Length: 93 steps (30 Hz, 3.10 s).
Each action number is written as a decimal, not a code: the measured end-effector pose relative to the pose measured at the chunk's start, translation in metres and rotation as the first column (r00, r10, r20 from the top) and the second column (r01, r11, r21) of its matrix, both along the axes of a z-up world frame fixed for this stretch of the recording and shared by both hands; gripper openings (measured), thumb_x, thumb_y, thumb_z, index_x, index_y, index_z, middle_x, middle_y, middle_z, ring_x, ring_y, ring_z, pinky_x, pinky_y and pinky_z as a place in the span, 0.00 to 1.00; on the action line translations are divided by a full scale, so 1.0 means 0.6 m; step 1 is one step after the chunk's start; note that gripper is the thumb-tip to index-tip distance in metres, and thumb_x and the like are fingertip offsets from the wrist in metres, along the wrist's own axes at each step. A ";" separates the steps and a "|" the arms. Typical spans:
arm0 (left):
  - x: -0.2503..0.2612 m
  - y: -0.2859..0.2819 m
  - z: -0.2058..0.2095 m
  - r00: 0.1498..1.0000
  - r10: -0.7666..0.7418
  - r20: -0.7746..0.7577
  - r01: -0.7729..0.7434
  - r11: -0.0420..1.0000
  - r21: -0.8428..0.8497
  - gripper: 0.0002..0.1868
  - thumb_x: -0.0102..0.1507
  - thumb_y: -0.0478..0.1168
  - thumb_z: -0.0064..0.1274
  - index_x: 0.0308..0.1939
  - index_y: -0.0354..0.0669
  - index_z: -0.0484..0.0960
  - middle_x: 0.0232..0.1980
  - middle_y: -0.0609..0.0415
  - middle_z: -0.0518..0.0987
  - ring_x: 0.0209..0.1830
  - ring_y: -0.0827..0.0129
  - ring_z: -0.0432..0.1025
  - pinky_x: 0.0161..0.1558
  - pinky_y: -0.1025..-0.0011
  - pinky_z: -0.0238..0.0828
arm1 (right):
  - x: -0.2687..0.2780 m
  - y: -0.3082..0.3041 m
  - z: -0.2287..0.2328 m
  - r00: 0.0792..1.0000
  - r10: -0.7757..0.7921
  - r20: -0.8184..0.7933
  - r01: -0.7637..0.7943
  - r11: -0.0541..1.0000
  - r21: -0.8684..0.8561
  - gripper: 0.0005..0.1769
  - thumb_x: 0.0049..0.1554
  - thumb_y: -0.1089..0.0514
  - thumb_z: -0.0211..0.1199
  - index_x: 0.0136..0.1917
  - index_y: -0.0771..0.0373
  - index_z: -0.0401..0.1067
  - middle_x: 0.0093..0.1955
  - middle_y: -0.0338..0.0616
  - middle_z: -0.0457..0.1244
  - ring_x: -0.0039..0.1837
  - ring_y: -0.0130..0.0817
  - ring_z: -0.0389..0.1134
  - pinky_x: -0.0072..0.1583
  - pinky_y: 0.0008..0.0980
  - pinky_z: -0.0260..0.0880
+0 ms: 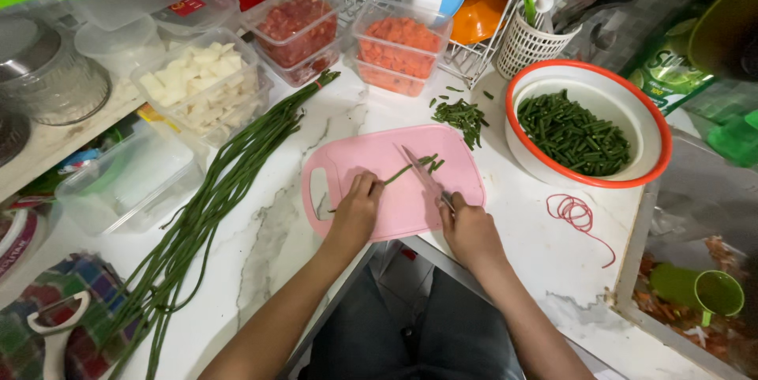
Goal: The person chops long green beans on a pink cutting board using a knife. They repeatedly cut the beans into small pieces and transfer them into a white bowl with an orange rim.
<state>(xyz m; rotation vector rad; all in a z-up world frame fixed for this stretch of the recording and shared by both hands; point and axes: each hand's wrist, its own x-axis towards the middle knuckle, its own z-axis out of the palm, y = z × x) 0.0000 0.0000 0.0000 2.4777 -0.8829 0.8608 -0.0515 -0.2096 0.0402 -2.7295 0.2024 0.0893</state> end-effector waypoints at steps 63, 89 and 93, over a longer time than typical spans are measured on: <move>0.019 0.023 -0.080 0.964 0.258 0.072 -0.264 0.960 0.097 0.15 0.65 0.38 0.38 0.49 0.60 0.79 0.41 0.48 0.67 0.41 0.58 0.66 0.31 0.66 0.64 | -0.025 0.044 -0.028 0.995 -0.078 -0.068 0.081 0.996 0.038 0.24 0.60 0.45 0.44 0.56 0.65 0.68 0.46 0.69 0.66 0.53 0.68 0.69 0.53 0.56 0.71; 0.010 0.018 -0.032 0.981 0.157 0.113 -0.166 0.983 0.079 0.07 0.64 0.36 0.46 0.39 0.42 0.81 0.35 0.54 0.67 0.37 0.66 0.65 0.36 0.73 0.63 | -0.020 0.041 -0.009 0.997 -0.002 -0.074 0.002 1.000 -0.001 0.24 0.60 0.45 0.45 0.54 0.66 0.70 0.44 0.65 0.67 0.51 0.64 0.70 0.50 0.53 0.74; 0.015 0.026 -0.036 0.996 0.089 0.013 -0.089 0.996 -0.021 0.06 0.62 0.34 0.47 0.37 0.38 0.80 0.34 0.53 0.68 0.38 0.65 0.67 0.41 0.73 0.65 | -0.044 0.053 0.037 0.998 0.019 -0.067 -0.016 0.998 0.059 0.23 0.60 0.47 0.45 0.55 0.67 0.69 0.44 0.67 0.67 0.51 0.67 0.69 0.51 0.55 0.72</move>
